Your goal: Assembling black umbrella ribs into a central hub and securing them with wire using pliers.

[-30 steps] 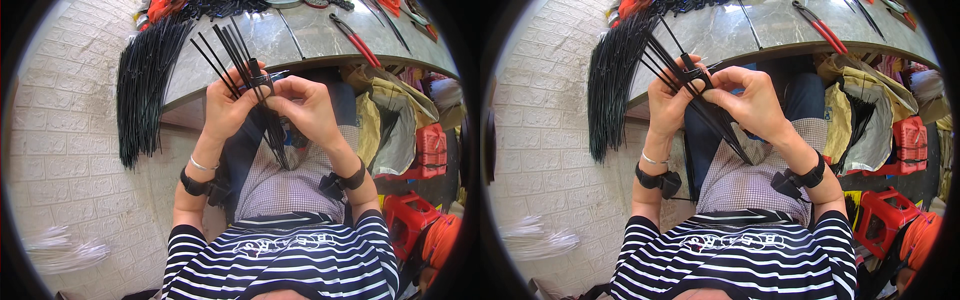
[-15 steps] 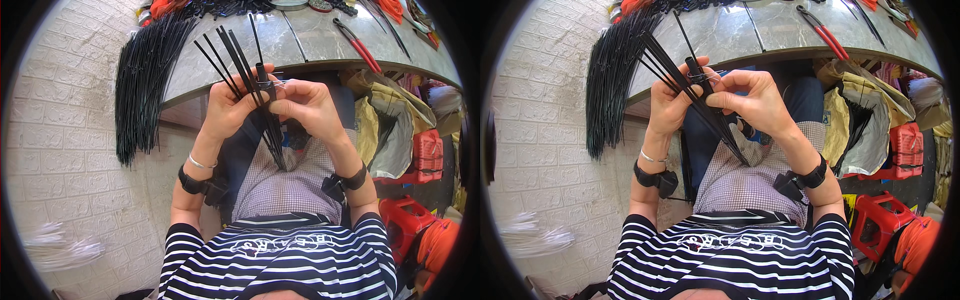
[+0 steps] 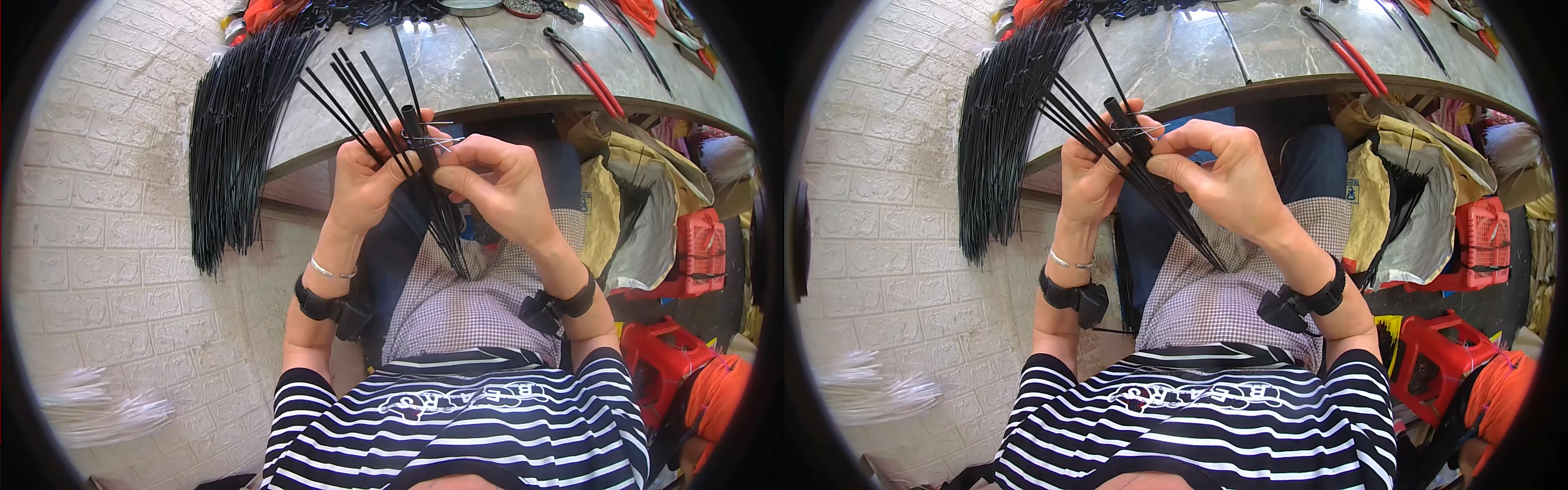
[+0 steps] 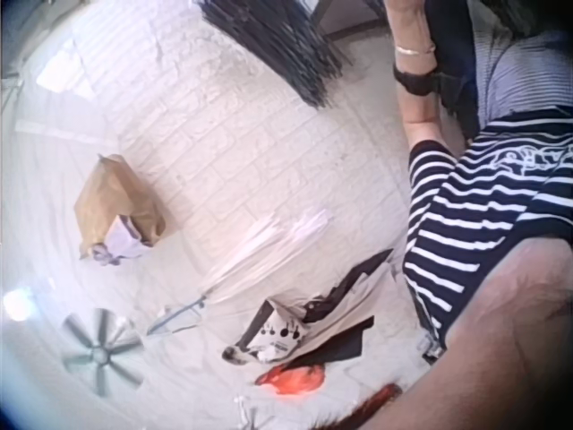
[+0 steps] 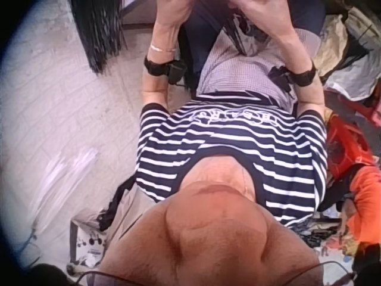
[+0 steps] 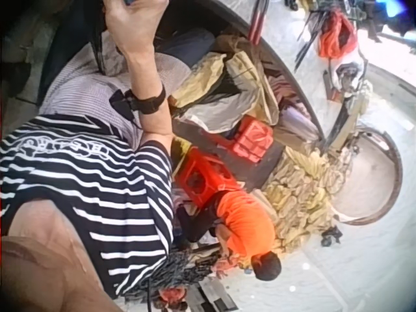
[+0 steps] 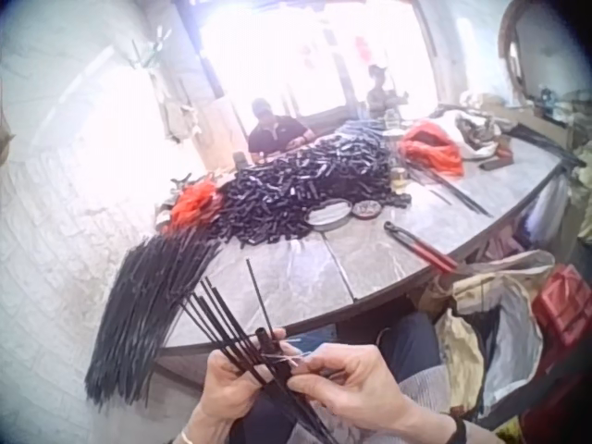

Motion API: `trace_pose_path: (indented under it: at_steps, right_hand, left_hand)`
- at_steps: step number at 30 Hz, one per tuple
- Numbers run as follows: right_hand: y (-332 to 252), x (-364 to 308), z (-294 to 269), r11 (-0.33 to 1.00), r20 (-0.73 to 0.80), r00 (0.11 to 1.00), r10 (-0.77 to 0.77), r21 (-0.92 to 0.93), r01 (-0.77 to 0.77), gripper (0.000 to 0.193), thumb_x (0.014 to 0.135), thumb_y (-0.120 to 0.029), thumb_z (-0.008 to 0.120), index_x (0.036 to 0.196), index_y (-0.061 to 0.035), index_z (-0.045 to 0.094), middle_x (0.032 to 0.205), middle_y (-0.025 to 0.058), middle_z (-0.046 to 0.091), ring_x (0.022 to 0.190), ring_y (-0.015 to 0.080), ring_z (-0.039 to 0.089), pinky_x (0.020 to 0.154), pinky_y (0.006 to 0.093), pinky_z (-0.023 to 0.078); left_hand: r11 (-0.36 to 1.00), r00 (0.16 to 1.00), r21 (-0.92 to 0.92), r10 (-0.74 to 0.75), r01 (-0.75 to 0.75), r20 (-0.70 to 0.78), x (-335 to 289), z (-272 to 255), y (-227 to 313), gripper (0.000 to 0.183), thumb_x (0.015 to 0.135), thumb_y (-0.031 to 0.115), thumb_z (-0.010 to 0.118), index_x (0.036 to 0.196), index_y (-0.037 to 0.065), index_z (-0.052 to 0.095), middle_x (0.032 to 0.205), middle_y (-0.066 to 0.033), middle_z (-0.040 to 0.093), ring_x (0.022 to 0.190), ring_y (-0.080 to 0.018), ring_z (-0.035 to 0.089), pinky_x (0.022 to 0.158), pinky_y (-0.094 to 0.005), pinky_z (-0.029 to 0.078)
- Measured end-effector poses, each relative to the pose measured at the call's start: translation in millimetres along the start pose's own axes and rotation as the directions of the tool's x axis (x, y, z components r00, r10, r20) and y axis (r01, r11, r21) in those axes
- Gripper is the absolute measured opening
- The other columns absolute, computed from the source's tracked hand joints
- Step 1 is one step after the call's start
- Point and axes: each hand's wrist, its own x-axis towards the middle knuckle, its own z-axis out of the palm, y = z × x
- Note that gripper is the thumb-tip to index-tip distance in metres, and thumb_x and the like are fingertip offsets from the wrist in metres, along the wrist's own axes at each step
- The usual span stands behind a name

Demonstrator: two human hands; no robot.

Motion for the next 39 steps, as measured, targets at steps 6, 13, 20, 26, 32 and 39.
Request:
trace_pose_path:
  at_steps: [6, 13, 20, 26, 32, 39]
  right_hand:
    - [8, 4, -6, 0.997, 0.059, 0.998, -0.010, 0.079, 0.005, 0.013, 0.081, -0.005, 0.070, 0.090, 0.0038, 0.070, 0.080, 0.0053, 0.068, 0.070, 0.0081, 0.062, 0.061, 0.0218, 0.053]
    - [14, 4, -9, 0.989, 0.031, 1.000, 0.004, 0.147, -0.008, 0.015, 0.081, -0.007, 0.071, 0.090, 0.0045, 0.070, 0.079, 0.0054, 0.068, 0.069, 0.0076, 0.061, 0.061, 0.0213, 0.053]
    - [10, -4, 1, 0.998, -0.074, 0.996, -0.040, 0.051, 0.044, 0.014, 0.080, -0.005, 0.071, 0.091, 0.0044, 0.070, 0.079, 0.0058, 0.068, 0.068, 0.0073, 0.061, 0.060, 0.0212, 0.052]
    - [11, -6, 8, 0.983, -0.178, 0.966, -0.185, -0.045, 0.180, 0.012, 0.080, 0.000, 0.070, 0.092, 0.0022, 0.069, 0.083, 0.0055, 0.068, 0.073, 0.0081, 0.063, 0.059, 0.0207, 0.052]
    - [7, -10, 13, 0.972, -0.168, 0.958, -0.234, -0.064, 0.226, 0.013, 0.079, 0.003, 0.069, 0.092, 0.0026, 0.069, 0.085, 0.0068, 0.067, 0.072, 0.0090, 0.063, 0.056, 0.0206, 0.051]
    - [4, -13, 13, 0.970, -0.142, 0.962, -0.234, -0.104, 0.220, 0.012, 0.078, 0.003, 0.069, 0.090, 0.0030, 0.069, 0.083, 0.0072, 0.067, 0.070, 0.0100, 0.063, 0.055, 0.0212, 0.050]
  left_hand:
    - [1.000, 1.000, -0.016, -0.010, 0.010, 0.008, 0, 0, -1, 0.045, 0.089, 0.009, 0.064, 0.127, -0.009, 0.049, 0.110, -0.0192, 0.064, 0.104, -0.0258, 0.063, 0.092, -0.0364, 0.051]
    - [1.000, 1.000, -0.031, -0.005, 0.005, -0.022, 1, 7, -1, 0.045, 0.087, 0.006, 0.066, 0.127, -0.008, 0.052, 0.109, -0.0162, 0.066, 0.100, -0.0215, 0.064, 0.089, -0.0326, 0.052]
    - [0.999, 0.999, -0.036, -0.034, 0.035, 0.017, 0, 5, 1, 0.041, 0.088, 0.004, 0.063, 0.126, -0.006, 0.054, 0.112, -0.0171, 0.065, 0.105, -0.0218, 0.063, 0.093, -0.0336, 0.050]
    - [0.999, 0.999, 0.039, -0.008, 0.009, -0.034, -4, 2, -4, 0.047, 0.091, 0.011, 0.062, 0.131, -0.008, 0.047, 0.114, -0.0160, 0.061, 0.106, -0.0203, 0.060, 0.094, -0.0318, 0.048]
    - [0.997, 0.998, -0.056, -0.049, 0.051, 0.026, -7, 2, -1, 0.046, 0.091, 0.009, 0.061, 0.132, -0.008, 0.046, 0.112, -0.0141, 0.059, 0.108, -0.0207, 0.057, 0.094, -0.0314, 0.046]
    - [0.993, 0.999, -0.117, -0.031, 0.029, -0.016, -9, 4, -1, 0.038, 0.088, 0.005, 0.064, 0.124, -0.005, 0.056, 0.119, -0.0146, 0.060, 0.104, -0.0188, 0.061, 0.091, -0.0312, 0.049]
